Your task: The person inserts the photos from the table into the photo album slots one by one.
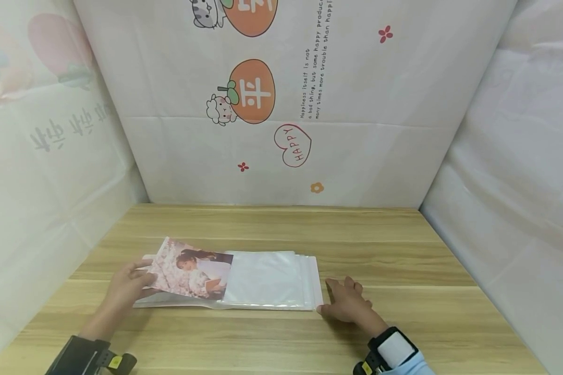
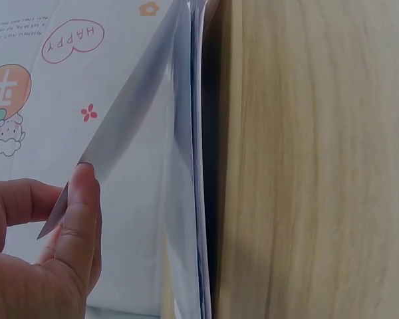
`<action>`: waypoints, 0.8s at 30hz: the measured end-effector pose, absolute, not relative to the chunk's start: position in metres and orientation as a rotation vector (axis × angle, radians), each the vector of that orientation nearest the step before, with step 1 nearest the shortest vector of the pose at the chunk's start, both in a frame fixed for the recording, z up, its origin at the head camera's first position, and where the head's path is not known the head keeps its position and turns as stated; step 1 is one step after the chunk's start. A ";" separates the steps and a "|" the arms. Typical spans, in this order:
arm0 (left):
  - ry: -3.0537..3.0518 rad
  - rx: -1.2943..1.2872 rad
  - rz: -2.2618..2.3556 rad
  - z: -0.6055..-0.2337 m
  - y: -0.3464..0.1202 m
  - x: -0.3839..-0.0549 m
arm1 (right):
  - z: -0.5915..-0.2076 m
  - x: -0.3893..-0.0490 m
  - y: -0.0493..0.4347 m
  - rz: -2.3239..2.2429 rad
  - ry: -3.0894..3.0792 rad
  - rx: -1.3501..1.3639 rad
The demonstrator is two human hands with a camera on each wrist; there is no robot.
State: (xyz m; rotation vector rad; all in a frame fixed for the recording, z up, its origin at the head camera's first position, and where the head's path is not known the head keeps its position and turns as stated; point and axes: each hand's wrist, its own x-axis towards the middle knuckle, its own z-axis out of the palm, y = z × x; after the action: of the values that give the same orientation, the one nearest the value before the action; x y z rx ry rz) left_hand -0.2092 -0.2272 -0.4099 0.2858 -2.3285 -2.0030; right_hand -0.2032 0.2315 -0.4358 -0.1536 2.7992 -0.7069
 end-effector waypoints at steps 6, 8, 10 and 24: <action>-2.335 0.267 -1.984 -0.415 -0.221 -0.212 | -0.436 -0.203 0.232 -0.708 2.808 -0.168; -2.338 0.269 -1.987 -0.416 -0.218 -0.213 | -0.436 -0.202 0.232 -0.704 2.814 -0.173; -2.332 0.271 -2.006 -0.415 -0.215 -0.213 | -0.436 -0.202 0.232 -0.704 2.818 -0.175; -2.379 0.235 -2.035 -0.420 -0.204 -0.216 | -0.437 -0.201 0.231 -0.712 2.816 -0.154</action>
State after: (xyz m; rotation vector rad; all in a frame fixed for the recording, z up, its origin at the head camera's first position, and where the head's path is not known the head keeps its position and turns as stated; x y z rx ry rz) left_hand -0.2157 -0.2037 -0.4196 0.2349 -2.3785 -2.0346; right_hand -0.2012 0.2312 -0.4370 -0.1541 2.8164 -0.7124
